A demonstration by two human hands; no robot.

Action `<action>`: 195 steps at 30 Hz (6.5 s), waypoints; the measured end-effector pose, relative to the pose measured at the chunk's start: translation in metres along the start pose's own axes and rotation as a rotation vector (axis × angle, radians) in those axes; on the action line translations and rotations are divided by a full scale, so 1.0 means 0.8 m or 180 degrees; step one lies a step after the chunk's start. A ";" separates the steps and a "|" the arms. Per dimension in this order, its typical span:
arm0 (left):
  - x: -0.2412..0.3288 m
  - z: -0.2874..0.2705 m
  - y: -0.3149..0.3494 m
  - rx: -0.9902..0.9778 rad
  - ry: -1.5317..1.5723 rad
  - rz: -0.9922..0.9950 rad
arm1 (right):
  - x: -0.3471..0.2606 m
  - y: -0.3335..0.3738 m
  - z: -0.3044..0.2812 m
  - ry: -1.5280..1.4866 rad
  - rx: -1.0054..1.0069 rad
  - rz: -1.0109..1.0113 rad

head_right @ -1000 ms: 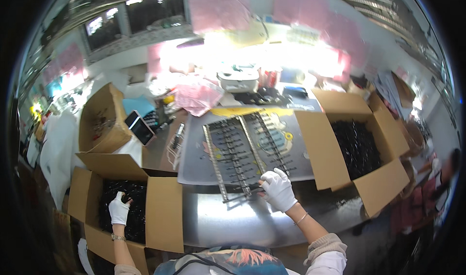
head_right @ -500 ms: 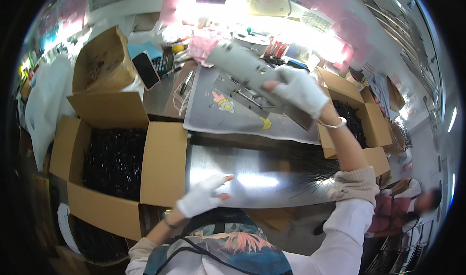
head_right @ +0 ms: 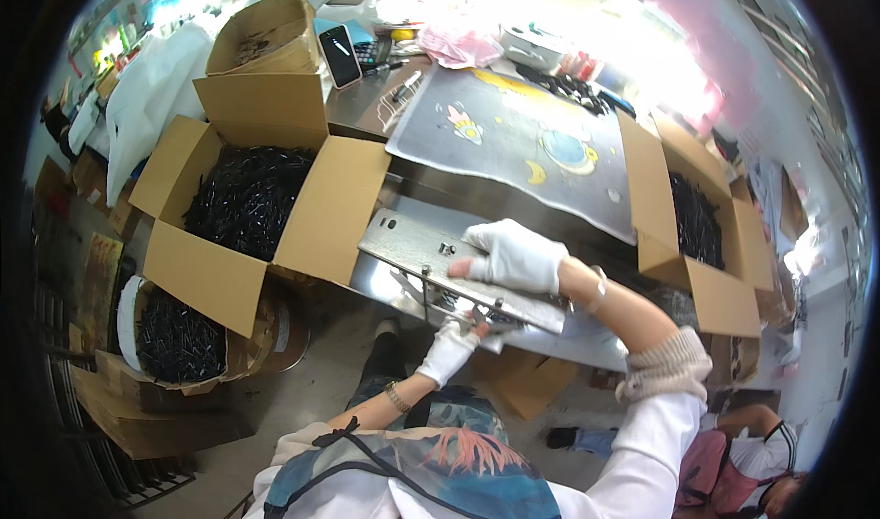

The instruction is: The person repeatedly picks black hair clips from a cardboard box and inserts them into slots on a metal rack. They carry the loaded rack to a nearby metal shelving unit and place it on a shelf, then return to the table to repeat the process with additional racks.

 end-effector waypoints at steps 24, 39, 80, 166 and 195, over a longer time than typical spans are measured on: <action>0.167 -0.442 0.271 0.3817 -0.3384 0.2684 | -0.236 -0.054 0.172 -0.3648 0.2666 -0.0579; -0.069 -0.805 0.289 0.3505 -0.3533 0.1375 | -0.264 -0.198 0.237 -0.1406 0.3064 -0.0615; 0.339 -0.299 -0.034 0.1596 -0.3819 0.3805 | 0.309 0.130 0.086 -0.0715 0.2105 0.1279; -0.113 -0.442 0.983 0.6401 -0.3173 -0.5024 | -0.282 0.067 0.447 0.1155 -0.1139 -0.3718; 0.085 -0.131 0.482 0.7477 -0.3389 -0.1600 | -0.257 0.022 0.217 -0.3101 -0.1950 -0.2785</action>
Point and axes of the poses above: each hand's wrist, its own y-axis away from the middle knuckle, its own z-axis out of the palm, x = y × z, the point moved 2 cm from there along -y, towards the middle knuckle, and after that the axes turned 5 degrees about x, right-handed, at the moved point
